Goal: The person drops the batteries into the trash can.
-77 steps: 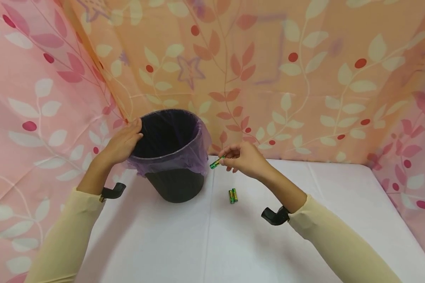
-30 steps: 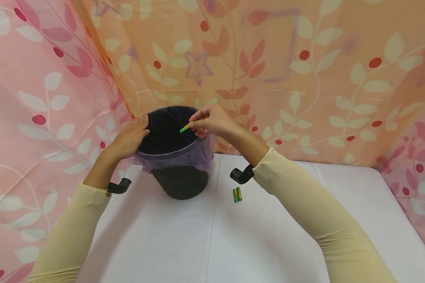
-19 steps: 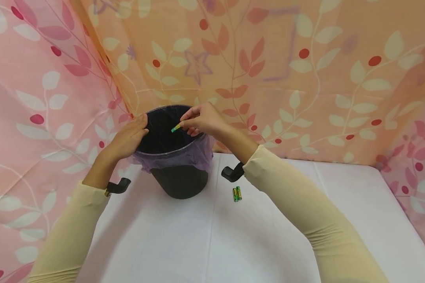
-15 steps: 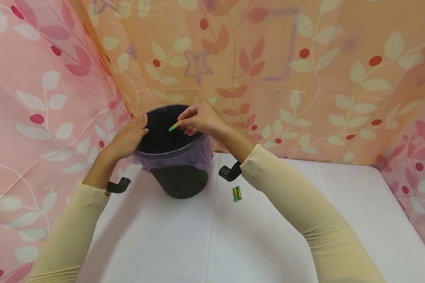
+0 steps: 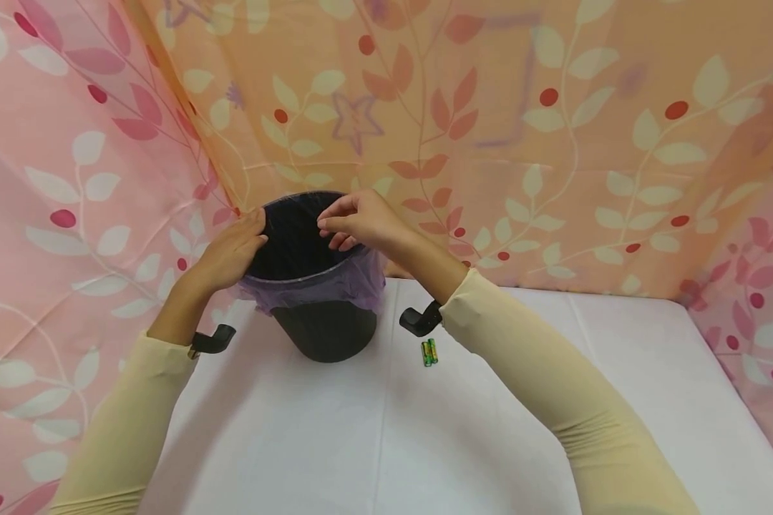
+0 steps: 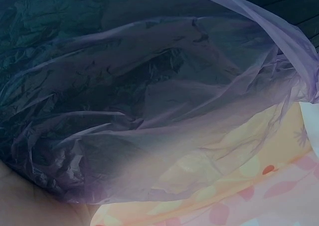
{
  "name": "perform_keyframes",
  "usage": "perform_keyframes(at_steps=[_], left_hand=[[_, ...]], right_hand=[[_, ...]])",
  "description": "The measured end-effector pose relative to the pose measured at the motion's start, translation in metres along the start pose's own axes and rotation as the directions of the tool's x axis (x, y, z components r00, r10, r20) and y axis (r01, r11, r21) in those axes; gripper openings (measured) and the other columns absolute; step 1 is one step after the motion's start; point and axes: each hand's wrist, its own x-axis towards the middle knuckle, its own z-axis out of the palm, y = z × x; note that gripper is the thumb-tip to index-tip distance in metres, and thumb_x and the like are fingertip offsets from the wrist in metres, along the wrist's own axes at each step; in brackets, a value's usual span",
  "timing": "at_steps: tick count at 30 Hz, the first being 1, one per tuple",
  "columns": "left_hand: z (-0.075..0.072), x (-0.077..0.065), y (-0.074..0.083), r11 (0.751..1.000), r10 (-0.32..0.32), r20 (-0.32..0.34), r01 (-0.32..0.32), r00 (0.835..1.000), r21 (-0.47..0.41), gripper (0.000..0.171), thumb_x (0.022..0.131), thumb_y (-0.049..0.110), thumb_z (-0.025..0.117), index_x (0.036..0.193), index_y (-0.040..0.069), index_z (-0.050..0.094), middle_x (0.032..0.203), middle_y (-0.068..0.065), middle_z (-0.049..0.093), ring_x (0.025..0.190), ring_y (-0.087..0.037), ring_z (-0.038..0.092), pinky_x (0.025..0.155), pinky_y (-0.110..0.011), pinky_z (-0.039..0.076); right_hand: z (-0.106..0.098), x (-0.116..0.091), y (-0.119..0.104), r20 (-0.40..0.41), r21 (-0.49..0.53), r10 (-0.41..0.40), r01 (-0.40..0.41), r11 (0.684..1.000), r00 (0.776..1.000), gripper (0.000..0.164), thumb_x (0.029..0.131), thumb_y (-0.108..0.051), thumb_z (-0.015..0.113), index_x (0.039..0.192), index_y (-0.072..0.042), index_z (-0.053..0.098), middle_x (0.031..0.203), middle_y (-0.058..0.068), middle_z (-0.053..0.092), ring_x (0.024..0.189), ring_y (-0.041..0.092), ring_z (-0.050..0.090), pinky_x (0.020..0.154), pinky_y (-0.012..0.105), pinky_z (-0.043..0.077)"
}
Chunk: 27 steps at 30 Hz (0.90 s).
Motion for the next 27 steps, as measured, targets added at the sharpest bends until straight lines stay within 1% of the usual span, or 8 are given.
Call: perform_keyframes(at_steps=[3, 7, 10, 14, 17, 19, 23, 27], left_hand=[[0.0, 0.0, 0.001, 1.0, 0.001, 0.008, -0.001, 1.0, 0.004, 0.055, 0.102, 0.023, 0.027, 0.144, -0.011, 0.016, 0.153, -0.023, 0.013, 0.143, -0.031, 0.007, 0.116, -0.044, 0.007], [-0.001, 0.001, 0.002, 1.0, -0.004, 0.015, 0.004, 1.0, 0.003, 0.056, 0.102, 0.024, 0.027, 0.145, -0.01, 0.015, 0.153, -0.023, 0.013, 0.143, -0.032, 0.007, 0.116, -0.043, 0.006], [-0.002, 0.001, 0.002, 1.0, -0.021, 0.022, 0.022, 1.0, -0.011, 0.056, 0.102, 0.025, 0.026, 0.145, -0.009, 0.013, 0.153, -0.023, 0.012, 0.143, -0.031, 0.005, 0.116, -0.043, 0.004], [-0.003, 0.001, 0.001, 1.0, -0.026, 0.017, 0.026, 1.0, -0.017, 0.056, 0.102, 0.025, 0.025, 0.145, -0.009, 0.014, 0.153, -0.023, 0.012, 0.143, -0.032, 0.005, 0.116, -0.043, 0.004], [-0.002, 0.0, -0.001, 1.0, -0.009, 0.003, 0.009, 1.0, 0.005, 0.056, 0.102, 0.024, 0.027, 0.144, -0.011, 0.016, 0.152, -0.024, 0.014, 0.143, -0.033, 0.008, 0.116, -0.043, 0.005], [-0.001, -0.001, -0.003, 1.0, 0.009, 0.0, -0.009, 1.0, 0.027, 0.055, 0.102, 0.022, 0.028, 0.144, -0.012, 0.017, 0.152, -0.025, 0.016, 0.142, -0.035, 0.01, 0.116, -0.044, 0.006], [-0.001, -0.002, -0.003, 0.999, 0.02, -0.002, -0.02, 1.0, 0.034, 0.054, 0.102, 0.022, 0.028, 0.143, -0.013, 0.018, 0.151, -0.026, 0.017, 0.142, -0.035, 0.01, 0.116, -0.044, 0.007], [-0.001, -0.003, -0.004, 0.997, 0.036, -0.015, -0.035, 0.999, 0.062, 0.053, 0.102, 0.02, 0.029, 0.142, -0.014, 0.019, 0.15, -0.027, 0.019, 0.141, -0.037, 0.013, 0.116, -0.044, 0.008]], right_hand=[[-0.003, -0.01, 0.002, 0.001, -0.01, -0.007, 0.007, 1.0, 1.0, 0.019, 0.087, -0.026, 0.068, 0.102, -0.014, 0.07, 0.104, 0.01, 0.068, 0.088, 0.03, 0.064, 0.082, 0.037, 0.053], [-0.007, -0.026, 0.003, -0.013, -0.046, -0.016, 0.015, 0.999, 1.0, 0.018, 0.087, -0.03, 0.068, 0.101, -0.019, 0.071, 0.101, 0.005, 0.07, 0.086, 0.025, 0.065, 0.085, 0.039, 0.05], [-0.009, -0.035, 0.004, -0.036, -0.054, -0.01, 0.008, 0.998, 0.999, 0.018, 0.084, -0.032, 0.071, 0.098, -0.02, 0.073, 0.098, 0.002, 0.07, 0.086, 0.024, 0.066, 0.081, 0.036, 0.051], [-0.011, -0.044, 0.01, -0.037, 0.047, 0.013, -0.011, 0.999, 0.999, 0.022, 0.081, -0.026, 0.075, 0.098, -0.013, 0.073, 0.099, 0.01, 0.068, 0.085, 0.032, 0.062, 0.072, 0.032, 0.055], [-0.013, -0.052, 0.018, -0.015, 0.1, 0.028, -0.026, 0.995, 1.0, 0.026, 0.082, -0.023, 0.074, 0.102, -0.007, 0.071, 0.099, 0.018, 0.066, 0.084, 0.034, 0.06, 0.076, 0.035, 0.056], [-0.015, -0.059, 0.025, -0.006, 0.081, 0.029, -0.029, 0.996, 1.0, 0.028, 0.084, -0.026, 0.072, 0.103, -0.006, 0.07, 0.099, 0.019, 0.065, 0.083, 0.032, 0.06, 0.08, 0.037, 0.054], [-0.02, -0.072, 0.04, -0.009, -0.018, 0.006, -0.006, 1.0, 1.0, 0.027, 0.085, -0.031, 0.07, 0.102, -0.01, 0.07, 0.095, 0.014, 0.066, 0.081, 0.03, 0.062, 0.077, 0.041, 0.052], [-0.024, -0.08, 0.056, -0.026, -0.038, 0.011, -0.012, 0.999, 1.0, 0.025, 0.086, -0.031, 0.069, 0.101, -0.01, 0.07, 0.096, 0.008, 0.068, 0.08, 0.032, 0.063, 0.076, 0.045, 0.051]])
